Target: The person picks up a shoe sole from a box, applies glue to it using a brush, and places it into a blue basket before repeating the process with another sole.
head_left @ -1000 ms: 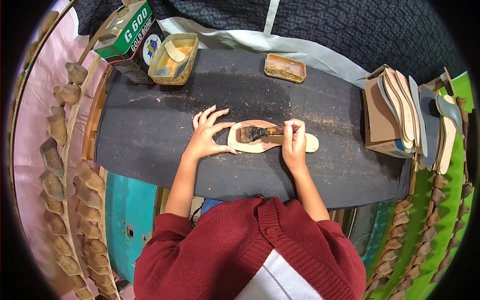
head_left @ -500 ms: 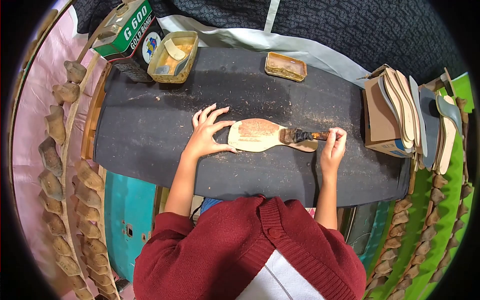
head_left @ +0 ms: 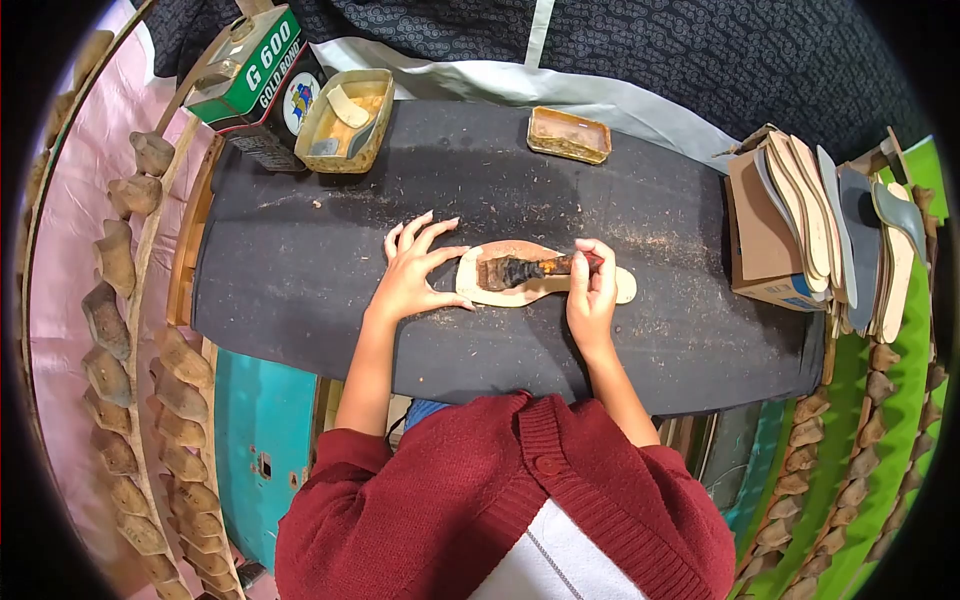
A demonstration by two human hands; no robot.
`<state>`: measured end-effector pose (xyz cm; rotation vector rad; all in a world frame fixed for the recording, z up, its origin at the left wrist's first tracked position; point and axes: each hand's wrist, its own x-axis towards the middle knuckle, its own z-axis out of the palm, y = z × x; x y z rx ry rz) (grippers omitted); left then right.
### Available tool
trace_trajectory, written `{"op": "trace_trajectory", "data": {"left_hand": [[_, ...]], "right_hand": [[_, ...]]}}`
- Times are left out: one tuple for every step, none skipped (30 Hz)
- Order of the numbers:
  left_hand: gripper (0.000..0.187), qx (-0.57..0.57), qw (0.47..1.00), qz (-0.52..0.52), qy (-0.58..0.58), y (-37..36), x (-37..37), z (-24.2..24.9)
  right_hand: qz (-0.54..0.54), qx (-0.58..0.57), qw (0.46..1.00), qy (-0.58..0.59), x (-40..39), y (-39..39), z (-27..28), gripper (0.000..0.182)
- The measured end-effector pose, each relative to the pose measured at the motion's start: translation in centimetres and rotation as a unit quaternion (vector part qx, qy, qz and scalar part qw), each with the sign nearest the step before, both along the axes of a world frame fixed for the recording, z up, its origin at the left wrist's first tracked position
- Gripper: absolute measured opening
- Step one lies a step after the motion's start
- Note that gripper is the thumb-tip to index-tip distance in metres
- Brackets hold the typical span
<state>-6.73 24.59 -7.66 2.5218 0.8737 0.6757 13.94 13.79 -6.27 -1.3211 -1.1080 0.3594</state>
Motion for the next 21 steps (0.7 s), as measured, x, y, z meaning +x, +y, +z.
{"op": "trace_trajectory", "data": {"left_hand": [[0.068, -0.001, 1.0, -0.001, 0.0, 0.0, 0.0, 0.0], [0.068, -0.002, 1.0, 0.0, 0.002, 0.0, 0.0, 0.1], [0.068, -0.004, 1.0, 0.001, 0.003, 0.0, 0.1, 0.2], [0.068, -0.004, 1.0, 0.0, 0.003, 0.0, 0.1, 0.2], [0.068, -0.003, 1.0, -0.001, 0.003, 0.0, 0.0, 0.2], [0.068, -0.002, 1.0, -0.001, 0.004, 0.0, 0.0, 0.2], [0.068, -0.002, 1.0, 0.0, 0.004, 0.0, 0.0, 0.2], [0.068, -0.001, 1.0, 0.0, 0.003, 0.0, 0.0, 0.1], [0.068, -0.001, 1.0, -0.001, 0.002, 0.0, 0.0, 0.1], [0.068, -0.001, 1.0, 0.0, 0.002, 0.0, 0.0, 0.1], [0.068, -0.002, 1.0, 0.0, 0.003, 0.0, 0.0, 0.2], [0.068, -0.002, 1.0, -0.001, 0.003, 0.0, 0.0, 0.2], [0.068, -0.002, 1.0, -0.001, 0.002, 0.0, 0.0, 0.2], [0.067, -0.002, 1.0, -0.001, 0.002, 0.0, 0.0, 0.2], [0.067, -0.003, 1.0, -0.001, 0.001, 0.0, 0.0, 0.2], [0.067, -0.003, 1.0, 0.0, 0.0, 0.0, 0.0, 0.2], [0.067, -0.003, 1.0, -0.001, -0.002, 0.0, 0.0, 0.1], [0.067, -0.002, 1.0, -0.002, -0.004, 0.1, 0.0, 0.1], [0.067, -0.002, 1.0, -0.002, -0.005, 0.1, 0.0, 0.1], [0.069, -0.003, 1.0, 0.001, -0.004, 0.0, 0.0, 0.1], [0.071, -0.004, 1.0, 0.003, -0.003, 0.0, 0.0, 0.1]], "right_hand": [[0.003, 0.004, 0.999, 0.041, -0.3, 0.0, 0.5, 0.013], [0.007, 0.008, 0.997, 0.082, -0.5, -0.1, 0.8, 0.013], [0.006, 0.007, 0.997, 0.082, -0.4, -0.1, 0.7, 0.013], [0.015, 0.005, 0.997, 0.071, -0.3, 0.0, 0.6, 0.013], [0.026, 0.003, 0.998, 0.059, -0.2, 0.0, 0.5, 0.013], [0.026, 0.002, 0.998, 0.059, 0.0, 0.0, 0.4, 0.013], [0.022, -0.016, 0.999, 0.033, 0.2, -0.1, 0.4, 0.012], [0.017, -0.033, 0.999, 0.007, 0.4, -0.2, 0.3, 0.012], [0.017, -0.034, 0.999, 0.007, 0.7, -0.2, 0.2, 0.012], [0.005, -0.031, 1.0, -0.003, 1.0, -0.2, 0.1, 0.012], [-0.007, -0.028, 0.999, -0.014, 1.3, -0.2, 0.0, 0.012], [-0.028, -0.051, 0.998, -0.02, 1.8, -0.6, 0.7, 0.012], [-0.046, -0.046, 0.998, -0.018, 2.7, -0.8, 0.4, 0.012], [-0.066, -0.055, 0.996, -0.023, 3.6, -1.1, 0.5, 0.013], [-0.085, -0.063, 0.994, -0.027, 4.4, -1.6, 0.6, 0.013], [-0.101, -0.061, 0.992, -0.031, 5.1, -2.0, 0.8, 0.013], [-0.118, -0.059, 0.991, -0.035, 5.7, -2.3, 1.0, 0.013], [-0.126, -0.052, 0.99, -0.034, 6.2, -2.6, 1.1, 0.013], [-0.136, -0.048, 0.989, -0.031, 6.4, -2.9, 1.4, 0.013], [-0.143, -0.057, 0.988, -0.031, 6.6, -3.1, 1.6, 0.013], [-0.15, -0.067, 0.986, -0.032, 6.7, -3.2, 1.8, 0.013]]}}
